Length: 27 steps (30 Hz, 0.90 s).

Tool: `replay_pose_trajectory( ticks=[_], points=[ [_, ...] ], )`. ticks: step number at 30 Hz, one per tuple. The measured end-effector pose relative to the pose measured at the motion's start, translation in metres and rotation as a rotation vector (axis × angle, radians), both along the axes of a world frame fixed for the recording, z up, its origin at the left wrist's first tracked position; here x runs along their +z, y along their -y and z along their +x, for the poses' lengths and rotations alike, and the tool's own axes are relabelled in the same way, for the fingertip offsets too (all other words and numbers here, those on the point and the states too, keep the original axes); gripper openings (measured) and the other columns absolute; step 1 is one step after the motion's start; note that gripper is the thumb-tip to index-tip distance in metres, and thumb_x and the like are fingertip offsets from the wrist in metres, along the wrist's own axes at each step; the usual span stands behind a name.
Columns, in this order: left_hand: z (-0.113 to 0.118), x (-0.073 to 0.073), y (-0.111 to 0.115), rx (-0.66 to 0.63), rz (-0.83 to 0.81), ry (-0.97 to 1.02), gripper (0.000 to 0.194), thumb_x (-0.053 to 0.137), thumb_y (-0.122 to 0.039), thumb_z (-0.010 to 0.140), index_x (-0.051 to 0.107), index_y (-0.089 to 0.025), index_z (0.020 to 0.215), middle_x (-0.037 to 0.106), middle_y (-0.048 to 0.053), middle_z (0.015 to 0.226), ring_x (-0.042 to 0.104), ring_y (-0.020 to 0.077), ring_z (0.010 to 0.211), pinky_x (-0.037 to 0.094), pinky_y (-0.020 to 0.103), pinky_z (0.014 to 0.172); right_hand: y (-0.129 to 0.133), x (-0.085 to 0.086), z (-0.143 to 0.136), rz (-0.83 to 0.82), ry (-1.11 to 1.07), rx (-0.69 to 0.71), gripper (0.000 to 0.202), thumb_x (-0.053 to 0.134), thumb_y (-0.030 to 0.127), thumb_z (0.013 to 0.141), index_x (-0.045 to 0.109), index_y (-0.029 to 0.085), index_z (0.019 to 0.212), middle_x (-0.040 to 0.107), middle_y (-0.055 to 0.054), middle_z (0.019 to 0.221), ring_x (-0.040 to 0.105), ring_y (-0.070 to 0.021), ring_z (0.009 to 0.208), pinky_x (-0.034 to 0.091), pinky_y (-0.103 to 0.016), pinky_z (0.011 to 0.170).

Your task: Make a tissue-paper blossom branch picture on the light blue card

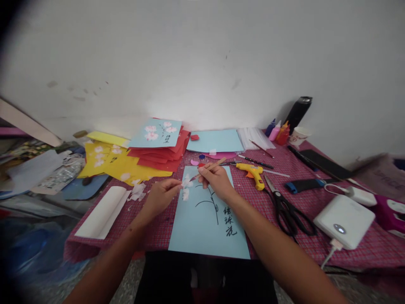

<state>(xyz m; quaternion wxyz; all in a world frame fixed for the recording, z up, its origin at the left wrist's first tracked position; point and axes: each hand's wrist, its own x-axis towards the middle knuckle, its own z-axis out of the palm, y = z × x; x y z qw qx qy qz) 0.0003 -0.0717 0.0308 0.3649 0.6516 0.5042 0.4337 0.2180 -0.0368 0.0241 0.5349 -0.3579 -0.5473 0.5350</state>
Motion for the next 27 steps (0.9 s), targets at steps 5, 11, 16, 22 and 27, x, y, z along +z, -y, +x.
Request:
replay_pose_trajectory(
  ticks=[5,11,16,22,27],
  points=[
    [-0.007,0.002,0.0,0.015,0.08,-0.024,0.025,0.067,-0.023,0.077,0.075,-0.026,0.1,0.073,0.005,0.103,0.064,0.0238,0.097,0.044,0.033,0.091,-0.002,-0.003,0.0,-0.006,-0.004,-0.014,0.03,0.067,0.047,0.082,0.058,0.02,0.074,0.063,0.0,0.062,0.05,-0.011,0.042,0.038,-0.025,0.042],
    [-0.062,0.005,-0.002,0.262,0.018,-0.053,0.019,0.066,-0.032,0.077,0.073,-0.02,0.091,0.073,0.004,0.088,0.063,0.0204,0.08,0.046,0.029,0.073,0.0,-0.001,0.0,-0.025,0.015,0.001,0.029,0.066,0.047,0.083,0.058,0.021,0.074,0.063,0.0,0.063,0.05,-0.0114,0.043,0.038,-0.025,0.042],
    [-0.082,0.001,0.01,0.174,0.066,-0.327,0.014,0.063,-0.028,0.077,0.073,-0.021,0.086,0.071,0.004,0.083,0.061,0.0204,0.077,0.044,0.03,0.072,-0.001,-0.004,-0.002,-0.024,0.019,0.011,0.029,0.067,0.045,0.083,0.057,0.019,0.076,0.063,0.001,0.062,0.05,-0.0098,0.043,0.037,-0.023,0.042],
    [-0.077,-0.008,0.013,0.054,0.203,-0.619,0.022,0.056,-0.018,0.079,0.07,-0.021,0.096,0.069,0.006,0.097,0.06,0.0216,0.09,0.045,0.035,0.083,-0.001,-0.006,0.0,-0.02,0.046,0.01,0.029,0.066,0.045,0.084,0.057,0.019,0.076,0.063,0.001,0.062,0.051,-0.0095,0.044,0.037,-0.023,0.043],
    [-0.075,-0.012,0.01,-0.079,0.284,-0.742,0.029,0.054,-0.013,0.079,0.069,-0.017,0.104,0.066,0.009,0.106,0.058,0.0227,0.101,0.043,0.037,0.094,-0.001,-0.006,0.0,-0.022,0.038,0.013,0.028,0.066,0.044,0.084,0.057,0.019,0.077,0.062,0.001,0.062,0.051,-0.0095,0.043,0.036,-0.023,0.043]
  ],
)
